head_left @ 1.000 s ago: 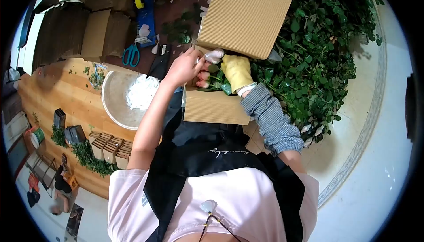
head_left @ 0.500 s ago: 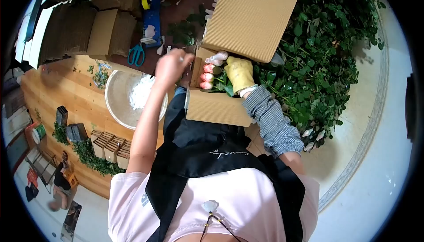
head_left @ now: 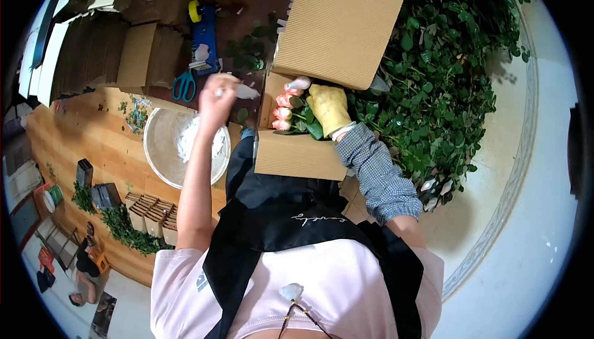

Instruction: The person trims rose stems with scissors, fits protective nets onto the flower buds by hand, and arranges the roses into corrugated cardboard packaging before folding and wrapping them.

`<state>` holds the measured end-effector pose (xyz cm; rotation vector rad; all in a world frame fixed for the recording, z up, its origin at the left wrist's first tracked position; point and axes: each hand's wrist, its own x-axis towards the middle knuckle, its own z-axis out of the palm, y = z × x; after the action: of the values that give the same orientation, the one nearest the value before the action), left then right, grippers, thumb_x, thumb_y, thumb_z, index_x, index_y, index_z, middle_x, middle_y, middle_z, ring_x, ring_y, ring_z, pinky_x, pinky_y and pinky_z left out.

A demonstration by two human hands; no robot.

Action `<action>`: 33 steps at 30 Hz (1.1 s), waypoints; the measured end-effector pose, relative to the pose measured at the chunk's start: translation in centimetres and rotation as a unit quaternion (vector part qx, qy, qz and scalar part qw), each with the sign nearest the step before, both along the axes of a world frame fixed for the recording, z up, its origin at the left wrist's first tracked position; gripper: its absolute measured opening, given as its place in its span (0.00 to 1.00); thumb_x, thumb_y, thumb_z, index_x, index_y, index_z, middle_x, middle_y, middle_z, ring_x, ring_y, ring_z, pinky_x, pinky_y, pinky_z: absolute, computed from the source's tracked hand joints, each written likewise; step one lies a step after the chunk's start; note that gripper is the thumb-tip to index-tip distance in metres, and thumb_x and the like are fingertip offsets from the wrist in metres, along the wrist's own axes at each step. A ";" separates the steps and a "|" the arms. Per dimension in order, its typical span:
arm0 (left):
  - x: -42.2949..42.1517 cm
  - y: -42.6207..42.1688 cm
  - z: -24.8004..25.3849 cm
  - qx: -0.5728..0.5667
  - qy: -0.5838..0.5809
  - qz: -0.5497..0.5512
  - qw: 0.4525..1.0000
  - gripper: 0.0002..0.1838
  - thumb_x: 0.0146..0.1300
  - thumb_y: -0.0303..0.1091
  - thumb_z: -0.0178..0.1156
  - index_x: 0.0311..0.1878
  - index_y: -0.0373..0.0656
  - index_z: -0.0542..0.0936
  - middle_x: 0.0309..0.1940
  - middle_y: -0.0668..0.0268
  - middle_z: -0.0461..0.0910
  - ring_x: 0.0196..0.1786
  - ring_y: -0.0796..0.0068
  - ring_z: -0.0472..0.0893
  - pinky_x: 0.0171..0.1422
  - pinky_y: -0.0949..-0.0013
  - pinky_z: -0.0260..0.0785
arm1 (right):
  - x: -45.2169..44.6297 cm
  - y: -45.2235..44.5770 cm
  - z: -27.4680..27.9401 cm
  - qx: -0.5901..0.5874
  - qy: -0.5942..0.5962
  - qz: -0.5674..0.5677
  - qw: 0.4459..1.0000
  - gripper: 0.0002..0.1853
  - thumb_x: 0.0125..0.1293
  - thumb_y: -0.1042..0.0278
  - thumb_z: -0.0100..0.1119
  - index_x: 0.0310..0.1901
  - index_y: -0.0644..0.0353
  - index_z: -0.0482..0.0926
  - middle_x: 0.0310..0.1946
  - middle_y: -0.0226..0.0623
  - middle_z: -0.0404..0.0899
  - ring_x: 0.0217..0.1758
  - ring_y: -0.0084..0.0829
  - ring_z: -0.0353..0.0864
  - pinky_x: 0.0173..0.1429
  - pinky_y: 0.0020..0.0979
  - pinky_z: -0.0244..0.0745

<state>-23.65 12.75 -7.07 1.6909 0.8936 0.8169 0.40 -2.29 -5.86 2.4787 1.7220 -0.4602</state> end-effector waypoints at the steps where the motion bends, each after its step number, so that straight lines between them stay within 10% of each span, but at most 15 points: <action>1: 0.8 -0.6 -0.2 -0.089 0.050 -0.064 0.993 0.05 0.66 0.28 0.61 0.41 0.38 0.80 0.30 0.67 0.80 0.33 0.79 0.78 0.40 0.71 0.71 | -0.2 0.2 -0.2 -0.022 -0.015 0.012 1.000 0.12 0.64 0.56 0.60 0.33 0.56 0.83 0.30 0.39 0.86 0.37 0.41 0.86 0.42 0.41 0.80; 8: 8.5 -3.7 2.6 -0.038 0.206 -0.194 0.958 0.17 0.70 0.46 0.58 0.43 0.42 0.85 0.38 0.51 0.84 0.41 0.48 0.83 0.45 0.55 0.75 | -0.5 0.4 0.5 -0.048 -0.049 -0.038 0.997 0.08 0.64 0.63 0.59 0.36 0.55 0.84 0.34 0.43 0.86 0.37 0.44 0.87 0.43 0.44 0.81; 14: 0.3 -3.3 1.8 -0.215 0.067 0.077 0.971 0.12 0.68 0.37 0.61 0.42 0.36 0.83 0.27 0.66 0.80 0.33 0.82 0.76 0.40 0.70 0.72 | 0.7 0.5 0.3 -0.026 0.029 -0.100 0.994 0.12 0.64 0.60 0.60 0.45 0.55 0.83 0.37 0.47 0.85 0.41 0.50 0.85 0.45 0.49 0.80; 16: -6.1 -2.7 1.7 -0.122 0.162 0.147 0.968 0.18 0.68 0.40 0.62 0.41 0.29 0.81 0.27 0.62 0.83 0.33 0.74 0.80 0.42 0.66 0.74 | 1.0 -0.3 1.3 0.069 0.065 -0.045 0.995 0.13 0.63 0.58 0.62 0.45 0.55 0.83 0.36 0.47 0.85 0.40 0.50 0.84 0.44 0.48 0.80; 22: -25.6 -3.2 -8.2 -0.148 0.336 0.245 0.897 0.49 0.52 0.56 0.76 0.70 0.33 0.67 0.60 0.39 0.75 0.61 0.51 0.78 0.63 0.57 0.71 | 0.0 -1.7 6.0 0.116 0.143 -0.009 0.983 0.13 0.68 0.64 0.60 0.50 0.59 0.83 0.34 0.46 0.85 0.38 0.48 0.84 0.45 0.45 0.79; 28: -8.5 -2.6 -1.1 -0.226 0.133 0.009 0.965 0.20 0.68 0.36 0.64 0.59 0.37 0.78 0.39 0.61 0.86 0.42 0.76 0.83 0.49 0.71 0.75 | -2.2 -0.3 6.3 0.208 0.226 0.137 0.942 0.17 0.60 0.72 0.64 0.52 0.60 0.81 0.41 0.46 0.84 0.43 0.48 0.83 0.48 0.44 0.77; 33: 2.4 -5.0 0.9 -0.113 0.211 -0.131 0.962 0.13 0.69 0.35 0.59 0.51 0.38 0.83 0.39 0.51 0.86 0.41 0.56 0.86 0.46 0.62 0.76 | -2.5 -1.0 6.8 0.090 0.132 0.107 0.981 0.13 0.63 0.66 0.63 0.49 0.58 0.80 0.34 0.41 0.85 0.40 0.44 0.84 0.49 0.44 0.79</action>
<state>-21.21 7.73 -6.13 1.7578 0.9777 0.1661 -2.09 -3.27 0.97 2.3962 2.1958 -0.6627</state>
